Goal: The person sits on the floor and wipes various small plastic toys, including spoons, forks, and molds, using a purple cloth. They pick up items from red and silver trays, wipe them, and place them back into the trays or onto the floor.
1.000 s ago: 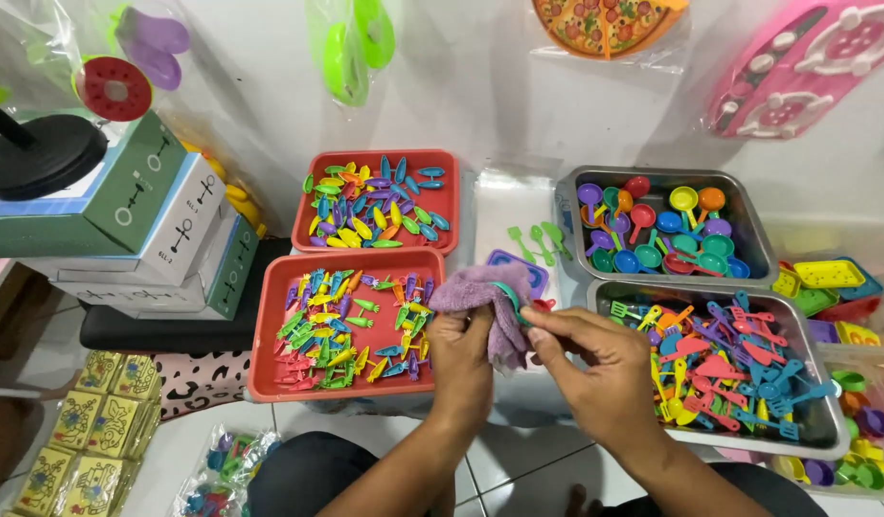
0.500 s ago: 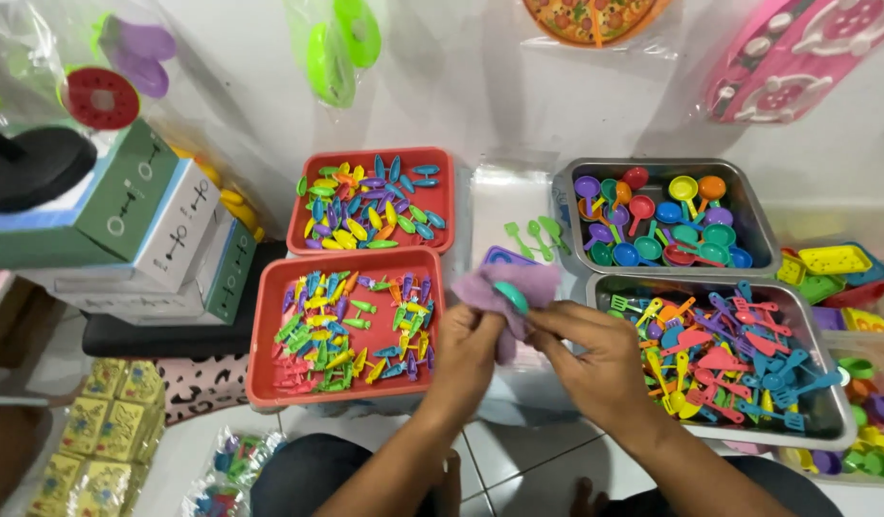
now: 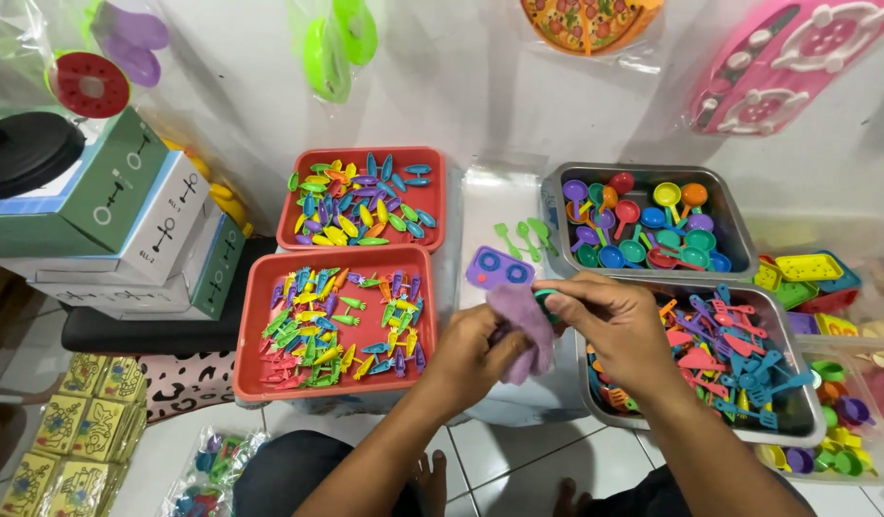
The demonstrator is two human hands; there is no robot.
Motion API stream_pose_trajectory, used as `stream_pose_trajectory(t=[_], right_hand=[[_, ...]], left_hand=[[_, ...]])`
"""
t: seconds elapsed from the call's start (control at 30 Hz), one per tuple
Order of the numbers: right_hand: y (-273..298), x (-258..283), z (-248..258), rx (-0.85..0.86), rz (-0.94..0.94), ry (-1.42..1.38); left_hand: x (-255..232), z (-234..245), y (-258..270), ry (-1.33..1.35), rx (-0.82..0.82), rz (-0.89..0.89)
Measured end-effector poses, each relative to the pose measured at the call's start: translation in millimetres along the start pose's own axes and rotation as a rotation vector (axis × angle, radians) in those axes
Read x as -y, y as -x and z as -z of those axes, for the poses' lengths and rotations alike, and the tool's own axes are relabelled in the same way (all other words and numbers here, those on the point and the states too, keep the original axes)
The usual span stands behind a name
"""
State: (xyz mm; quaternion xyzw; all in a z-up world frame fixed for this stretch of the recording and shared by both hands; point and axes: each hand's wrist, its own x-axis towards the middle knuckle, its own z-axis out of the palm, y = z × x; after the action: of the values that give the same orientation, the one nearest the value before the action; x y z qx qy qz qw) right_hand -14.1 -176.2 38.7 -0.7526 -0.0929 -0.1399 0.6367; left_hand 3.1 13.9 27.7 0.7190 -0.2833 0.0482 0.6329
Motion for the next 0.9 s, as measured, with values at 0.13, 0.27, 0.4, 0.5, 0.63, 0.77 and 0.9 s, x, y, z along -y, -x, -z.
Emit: stream_pose_trajectory(t=[0.13, 0.27, 0.4, 0.5, 0.63, 0.77, 0.9], right_hand=[[-2, -2, 3, -0.021, -0.009, -0.018], [-2, 2, 1, -0.046, -0.004, 0.002], [-16, -2, 18, -0.289, -0.135, -0.060], [-25, 5, 40, -0.470, -0.171, 0.167], [-25, -17, 32, -0.252, -0.037, 0.579], [-32, -31, 11, -0.121, -0.210, 0.468], [-46, -51, -2, -0.006, -0.339, 0.651]], left_hand=[[-16, 1, -1, 0.031, 0.026, -0.058], [-30, 7, -3, 0.047, 0.063, -0.082], [-29, 21, -7, 0.042, 0.092, -0.139], [-15, 34, -7, 0.054, 0.038, -0.069], [16, 42, -18, 0.272, -0.153, 0.180], [42, 47, -16, 0.437, -0.221, 0.268], [31, 52, -20, 1.026, -0.292, 0.591]])
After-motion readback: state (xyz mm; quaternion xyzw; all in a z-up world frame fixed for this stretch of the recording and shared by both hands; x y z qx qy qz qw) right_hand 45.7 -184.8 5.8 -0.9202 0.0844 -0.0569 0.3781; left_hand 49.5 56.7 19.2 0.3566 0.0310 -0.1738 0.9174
